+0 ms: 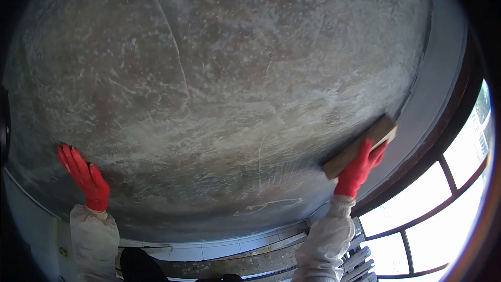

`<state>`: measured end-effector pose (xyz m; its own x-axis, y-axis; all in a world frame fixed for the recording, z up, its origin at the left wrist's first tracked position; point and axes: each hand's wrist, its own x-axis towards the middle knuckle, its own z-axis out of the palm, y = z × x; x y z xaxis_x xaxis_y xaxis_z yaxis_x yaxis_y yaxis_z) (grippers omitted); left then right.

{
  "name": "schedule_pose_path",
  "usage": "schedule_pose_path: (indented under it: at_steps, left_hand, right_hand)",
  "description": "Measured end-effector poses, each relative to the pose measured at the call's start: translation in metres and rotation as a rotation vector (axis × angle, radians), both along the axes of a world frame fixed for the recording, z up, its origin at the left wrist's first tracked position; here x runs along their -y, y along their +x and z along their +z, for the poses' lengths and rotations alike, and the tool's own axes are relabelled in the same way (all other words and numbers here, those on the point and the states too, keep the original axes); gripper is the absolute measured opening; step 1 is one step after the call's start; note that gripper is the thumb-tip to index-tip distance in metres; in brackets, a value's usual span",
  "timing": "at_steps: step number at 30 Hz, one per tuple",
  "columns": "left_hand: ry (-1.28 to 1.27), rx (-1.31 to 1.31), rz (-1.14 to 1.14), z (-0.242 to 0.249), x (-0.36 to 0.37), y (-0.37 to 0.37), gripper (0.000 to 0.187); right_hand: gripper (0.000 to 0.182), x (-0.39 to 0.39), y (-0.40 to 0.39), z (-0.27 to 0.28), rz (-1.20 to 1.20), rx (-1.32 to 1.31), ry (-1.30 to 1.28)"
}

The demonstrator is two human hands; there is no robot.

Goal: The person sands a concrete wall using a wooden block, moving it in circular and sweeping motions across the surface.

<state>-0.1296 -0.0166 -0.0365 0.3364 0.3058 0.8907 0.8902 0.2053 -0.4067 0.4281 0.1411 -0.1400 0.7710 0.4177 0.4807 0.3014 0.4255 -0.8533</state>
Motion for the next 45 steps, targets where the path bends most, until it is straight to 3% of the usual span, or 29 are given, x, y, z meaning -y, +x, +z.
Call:
schedule_pose_path:
  at_steps: [2, 4, 5, 6, 8, 9, 10, 12, 13, 14, 15, 17, 20, 22, 23, 24, 25, 27, 29, 31, 33, 34, 35, 37, 39, 41, 43, 44, 45]
  left_hand:
    - [0.01, 0.007, 0.0, 0.0, 0.001, 0.001, 0.055]
    - [0.004, 0.003, 0.004, 0.001, 0.001, 0.001, 0.055]
    - [0.009, 0.004, -0.003, 0.001, 0.001, 0.002, 0.055]
    - [0.005, 0.004, 0.003, 0.001, 0.002, 0.002, 0.055]
    - [-0.002, -0.013, -0.001, 0.002, 0.002, 0.003, 0.054]
    - [0.004, -0.014, -0.002, 0.003, 0.004, 0.003, 0.054]
    - [-0.01, -0.009, 0.002, 0.003, 0.005, 0.002, 0.054]
    - [-0.002, -0.003, -0.003, 0.003, 0.001, 0.003, 0.054]
    - [-0.003, -0.006, -0.013, 0.003, 0.002, 0.003, 0.054]
    - [-0.012, -0.009, -0.018, 0.003, 0.002, 0.003, 0.054]
    - [-0.011, -0.007, -0.018, 0.003, 0.002, 0.002, 0.054]
    - [0.005, -0.018, -0.023, 0.002, 0.001, 0.002, 0.054]
    - [0.008, -0.017, -0.021, 0.003, 0.001, 0.002, 0.054]
    - [0.006, -0.017, -0.02, 0.003, 0.001, 0.003, 0.054]
    - [0.012, -0.021, -0.027, 0.003, 0.001, 0.003, 0.054]
    - [0.011, -0.02, -0.022, 0.002, 0.001, 0.002, 0.054]
    - [0.002, -0.01, -0.016, 0.001, 0.001, 0.001, 0.055]
    - [-0.005, -0.006, -0.009, 0.0, 0.003, 0.0, 0.055]
    - [-0.021, -0.008, -0.019, 0.002, 0.003, -0.001, 0.055]
    - [-0.009, -0.022, -0.024, 0.003, 0.004, 0.0, 0.055]
    - [-0.01, -0.023, -0.041, 0.002, 0.001, -0.001, 0.055]
    - [-0.004, -0.016, -0.036, 0.002, 0.001, -0.001, 0.055]
    - [-0.001, -0.008, -0.03, 0.001, 0.001, 0.0, 0.055]
    - [-0.002, -0.006, -0.027, 0.001, 0.0, 0.0, 0.055]
    - [0.0, -0.014, -0.016, 0.001, 0.001, -0.001, 0.054]
    - [0.002, -0.022, -0.033, 0.001, 0.001, -0.001, 0.055]
    - [-0.015, 0.0, -0.02, 0.001, 0.002, 0.0, 0.055]
    - [-0.023, 0.026, 0.008, -0.001, 0.003, 0.001, 0.055]
    - [-0.021, 0.026, -0.01, -0.002, 0.003, 0.002, 0.055]
  right_hand:
    - [0.073, 0.006, -0.014, 0.031, 0.005, 0.01, 0.014]
    - [0.076, 0.017, -0.056, 0.046, -0.113, 0.465, 0.152]
    - [0.087, 0.031, -0.085, 0.041, -0.167, 0.717, 0.194]
    - [0.086, 0.048, -0.121, 0.028, -0.148, 0.789, 0.229]
    - [0.059, 0.074, -0.169, -0.027, 0.038, 0.994, 0.318]
    - [0.058, 0.077, -0.176, -0.079, 0.119, 1.088, 0.224]
    - [0.062, 0.079, -0.179, -0.105, 0.047, 1.094, 0.288]
    - [0.084, 0.077, -0.148, -0.132, 0.148, 0.957, 0.216]
    - [0.103, 0.073, -0.13, -0.142, 0.102, 0.844, 0.141]
    - [0.106, 0.063, -0.103, -0.133, 0.04, 0.8, 0.041]
    - [0.094, 0.044, -0.074, -0.121, -0.107, 0.79, 0.021]
    - [0.074, 0.015, -0.037, -0.057, -0.065, 0.273, -0.012]
    - [0.069, 0.006, -0.016, 0.03, 0.013, 0.097, 0.054]
    - [0.07, 0.017, -0.046, 0.062, -0.005, 0.213, 0.118]
    - [0.072, 0.019, -0.067, 0.054, -0.092, 0.493, 0.205]
    - [0.087, 0.037, -0.097, 0.047, -0.135, 0.731, 0.209]
    - [0.088, 0.054, -0.136, 0.041, -0.096, 0.793, 0.267]
    - [0.064, 0.074, -0.178, -0.018, 0.117, 1.039, 0.315]
    - [0.065, 0.082, -0.187, -0.08, 0.091, 1.148, 0.307]
    - [0.078, 0.072, -0.151, -0.118, 0.195, 1.046, 0.25]
    - [0.092, 0.057, -0.108, -0.116, -0.034, 0.824, 0.097]
    - [0.089, 0.043, -0.081, -0.096, -0.086, 0.736, 0.038]
    - [0.076, 0.025, -0.058, -0.078, -0.146, 0.439, -0.118]
    - [0.071, 0.017, -0.039, 0.004, 0.015, 0.048, 0.019]
    - [0.071, 0.015, -0.041, 0.046, -0.048, 0.03, 0.013]
    - [0.068, 0.029, -0.074, 0.069, -0.016, 0.139, 0.07]
    - [0.079, 0.061, -0.153, 0.041, -0.128, 0.711, 0.245]
    - [0.071, 0.086, -0.177, 0.016, 0.033, 0.871, 0.14]
    - [0.061, 0.087, -0.191, -0.008, 0.105, 1.036, 0.297]
